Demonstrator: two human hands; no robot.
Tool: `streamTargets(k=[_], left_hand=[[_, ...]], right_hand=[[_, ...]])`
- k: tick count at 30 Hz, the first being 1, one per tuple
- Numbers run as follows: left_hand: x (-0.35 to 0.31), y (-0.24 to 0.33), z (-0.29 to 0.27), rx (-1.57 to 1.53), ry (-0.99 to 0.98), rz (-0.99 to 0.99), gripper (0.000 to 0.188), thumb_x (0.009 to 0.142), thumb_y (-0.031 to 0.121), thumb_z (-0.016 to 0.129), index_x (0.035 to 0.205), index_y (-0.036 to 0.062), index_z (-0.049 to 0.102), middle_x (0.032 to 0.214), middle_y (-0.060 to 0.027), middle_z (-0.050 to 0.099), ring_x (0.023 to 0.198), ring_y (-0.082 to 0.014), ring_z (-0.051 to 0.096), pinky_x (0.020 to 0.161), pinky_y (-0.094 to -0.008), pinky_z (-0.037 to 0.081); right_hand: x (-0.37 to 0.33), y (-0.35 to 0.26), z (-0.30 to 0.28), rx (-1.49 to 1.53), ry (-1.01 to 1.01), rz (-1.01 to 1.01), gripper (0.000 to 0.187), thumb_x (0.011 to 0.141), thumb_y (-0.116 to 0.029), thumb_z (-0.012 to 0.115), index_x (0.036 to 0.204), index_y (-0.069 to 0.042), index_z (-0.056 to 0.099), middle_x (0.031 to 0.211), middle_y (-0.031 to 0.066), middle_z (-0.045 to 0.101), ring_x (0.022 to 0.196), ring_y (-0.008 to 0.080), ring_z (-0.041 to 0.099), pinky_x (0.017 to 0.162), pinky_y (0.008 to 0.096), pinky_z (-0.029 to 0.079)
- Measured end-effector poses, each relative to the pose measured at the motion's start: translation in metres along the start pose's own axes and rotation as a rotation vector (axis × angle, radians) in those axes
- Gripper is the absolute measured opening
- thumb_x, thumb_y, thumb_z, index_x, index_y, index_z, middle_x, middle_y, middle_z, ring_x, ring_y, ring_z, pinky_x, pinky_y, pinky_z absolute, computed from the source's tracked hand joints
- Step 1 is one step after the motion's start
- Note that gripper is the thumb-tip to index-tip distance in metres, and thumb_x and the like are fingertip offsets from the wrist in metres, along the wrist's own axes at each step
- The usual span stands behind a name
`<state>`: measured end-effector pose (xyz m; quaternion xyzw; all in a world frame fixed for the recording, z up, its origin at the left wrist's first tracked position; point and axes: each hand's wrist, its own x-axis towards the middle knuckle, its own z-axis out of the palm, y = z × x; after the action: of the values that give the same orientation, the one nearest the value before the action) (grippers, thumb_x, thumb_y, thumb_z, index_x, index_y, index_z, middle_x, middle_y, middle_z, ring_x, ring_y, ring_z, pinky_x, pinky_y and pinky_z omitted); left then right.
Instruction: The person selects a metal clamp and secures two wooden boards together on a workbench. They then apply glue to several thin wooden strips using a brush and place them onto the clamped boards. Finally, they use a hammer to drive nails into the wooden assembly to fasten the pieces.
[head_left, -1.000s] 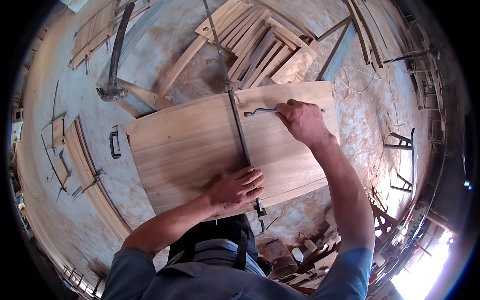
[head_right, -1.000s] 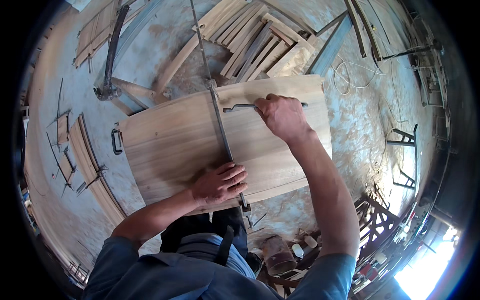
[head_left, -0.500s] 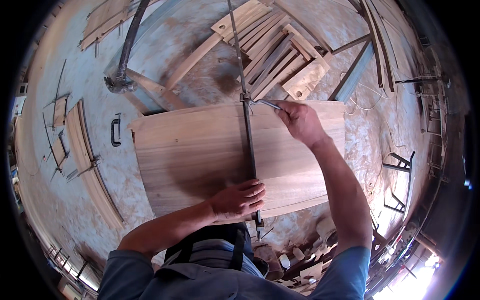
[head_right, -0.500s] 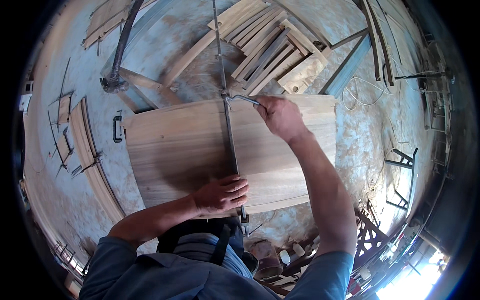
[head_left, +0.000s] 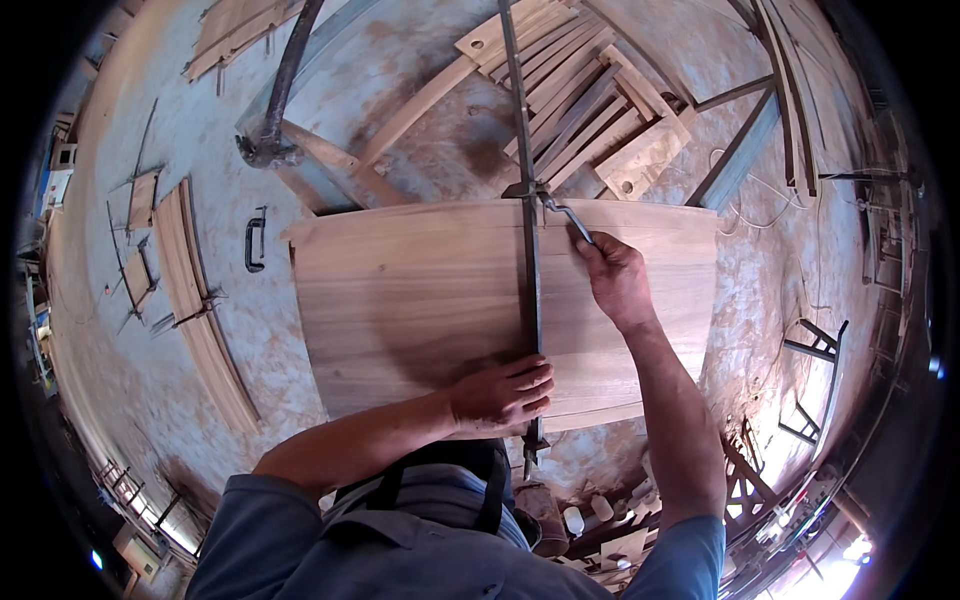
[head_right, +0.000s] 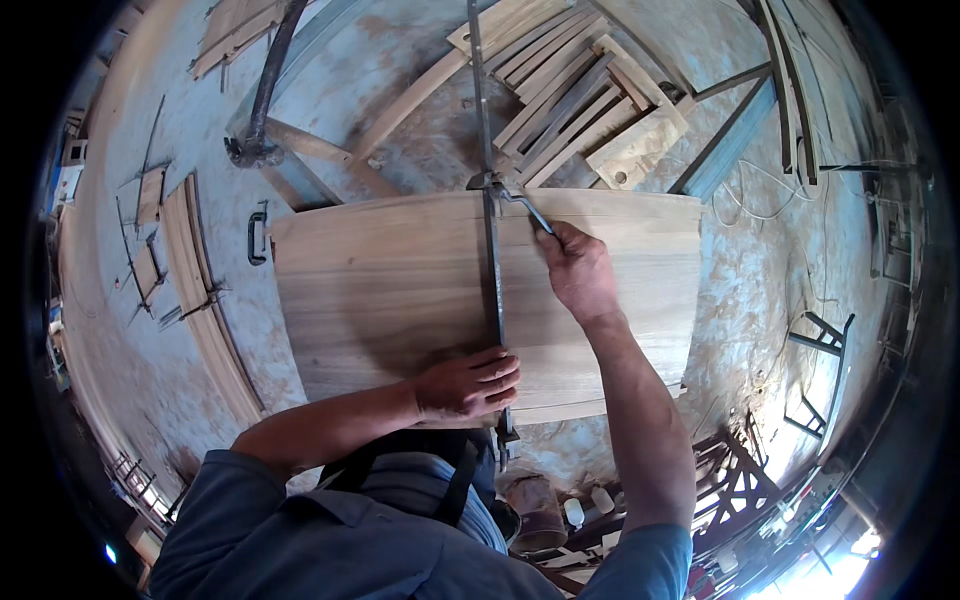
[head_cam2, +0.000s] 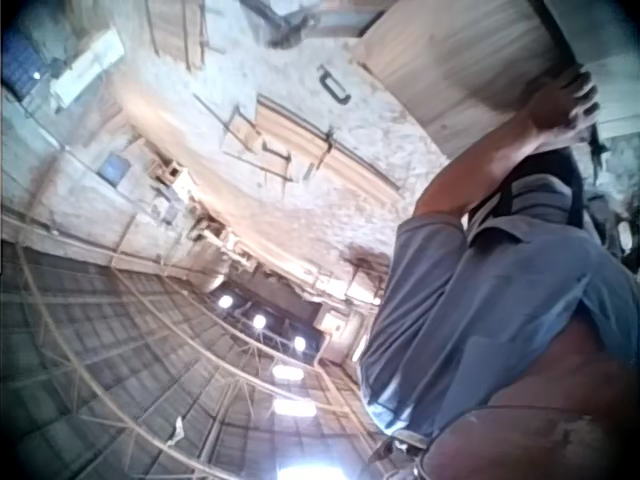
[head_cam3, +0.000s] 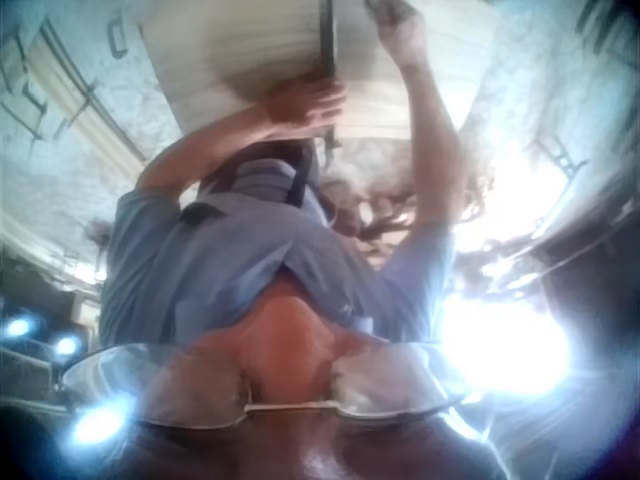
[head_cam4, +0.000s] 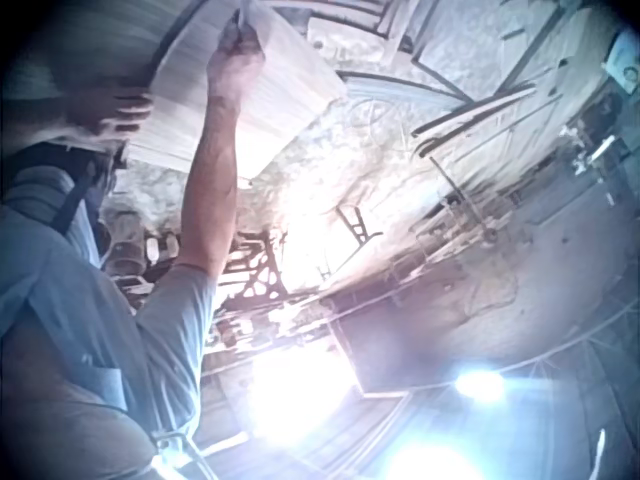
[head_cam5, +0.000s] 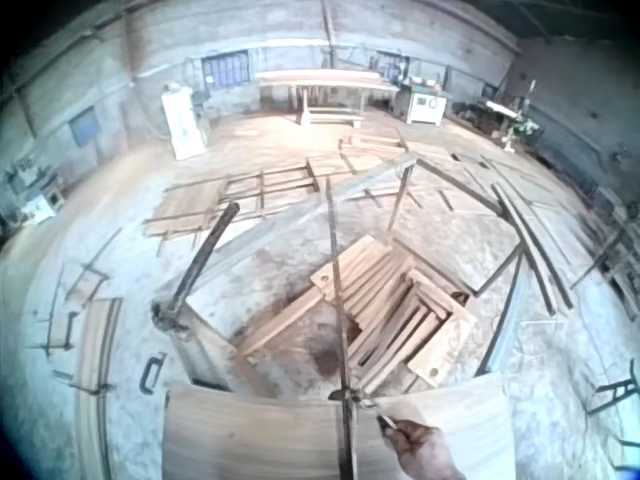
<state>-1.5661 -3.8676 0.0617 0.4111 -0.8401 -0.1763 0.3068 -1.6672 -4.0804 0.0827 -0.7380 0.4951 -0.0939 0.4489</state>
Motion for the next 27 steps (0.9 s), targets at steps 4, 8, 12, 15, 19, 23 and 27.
streamTargets(k=[4, 8, 12, 15, 19, 23, 27], left_hand=[[0.000, 0.001, 0.001, 0.016, -0.006, -0.001, 0.020, 0.075, 0.015, 0.062, 0.090, 0.0019, 0.065, 0.104, -0.0122, 0.060, 0.108, -0.0279, 0.054, 0.107, -0.0452, 0.040], [-0.001, 0.001, 0.004, -0.009, -0.012, -0.007, 0.021, 0.074, 0.015, 0.063, 0.089, 0.0021, 0.065, 0.102, -0.0114, 0.059, 0.107, -0.0275, 0.054, 0.106, -0.0456, 0.041], [-0.001, 0.000, 0.004, -0.022, 0.002, 0.013, 0.021, 0.073, 0.014, 0.063, 0.090, 0.0022, 0.066, 0.101, -0.0113, 0.058, 0.106, -0.0275, 0.053, 0.105, -0.0460, 0.041], [0.000, 0.000, 0.002, -0.018, 0.010, 0.022, 0.022, 0.073, 0.014, 0.063, 0.091, 0.0019, 0.066, 0.102, -0.0118, 0.058, 0.106, -0.0279, 0.053, 0.104, -0.0458, 0.042], [-0.004, -0.001, 0.005, 0.009, -0.020, 0.020, 0.017, 0.077, 0.015, 0.064, 0.091, 0.0057, 0.066, 0.103, -0.0087, 0.058, 0.109, -0.0258, 0.053, 0.103, -0.0448, 0.042], [-0.003, -0.003, -0.001, 0.044, -0.070, 0.034, 0.015, 0.079, 0.016, 0.064, 0.091, 0.0078, 0.066, 0.103, -0.0069, 0.058, 0.112, -0.0245, 0.051, 0.103, -0.0442, 0.042], [-0.003, 0.000, -0.001, 0.052, -0.057, 0.035, 0.015, 0.078, 0.016, 0.064, 0.091, 0.0075, 0.065, 0.103, -0.0072, 0.057, 0.112, -0.0242, 0.051, 0.102, -0.0439, 0.042]], right_hand=[[0.003, -0.010, -0.013, -0.054, -0.063, -0.084, 0.021, 0.093, -0.022, 0.059, 0.093, -0.002, 0.065, 0.069, 0.0201, 0.058, 0.061, 0.0315, 0.057, 0.062, 0.0385, 0.047], [0.007, -0.012, -0.018, -0.076, -0.152, 0.002, 0.021, 0.092, -0.023, 0.059, 0.094, -0.002, 0.066, 0.067, 0.0190, 0.057, 0.059, 0.0296, 0.055, 0.062, 0.0376, 0.047], [0.002, -0.011, -0.008, 0.048, -0.146, 0.147, 0.022, 0.092, -0.023, 0.059, 0.094, -0.002, 0.066, 0.065, 0.0173, 0.057, 0.058, 0.0273, 0.054, 0.061, 0.0371, 0.046], [-0.001, -0.016, -0.005, 0.058, -0.137, 0.193, 0.023, 0.092, -0.024, 0.059, 0.094, -0.002, 0.066, 0.064, 0.0161, 0.057, 0.057, 0.0244, 0.052, 0.061, 0.0365, 0.046], [-0.007, -0.012, 0.002, 0.080, -0.074, 0.160, 0.024, 0.092, -0.025, 0.060, 0.093, -0.002, 0.066, 0.063, 0.0152, 0.056, 0.057, 0.0230, 0.051, 0.062, 0.0360, 0.046], [-0.008, -0.029, -0.003, 0.078, -0.103, 0.228, 0.026, 0.091, -0.026, 0.059, 0.091, -0.001, 0.066, 0.067, 0.0190, 0.060, 0.063, 0.0317, 0.059, 0.064, 0.0407, 0.048], [-0.002, -0.027, -0.013, -0.238, -0.047, -0.115, 0.025, 0.092, -0.025, 0.057, 0.085, -0.002, 0.063, 0.073, 0.0227, 0.062, 0.073, 0.0406, 0.062, 0.067, 0.0469, 0.049]])
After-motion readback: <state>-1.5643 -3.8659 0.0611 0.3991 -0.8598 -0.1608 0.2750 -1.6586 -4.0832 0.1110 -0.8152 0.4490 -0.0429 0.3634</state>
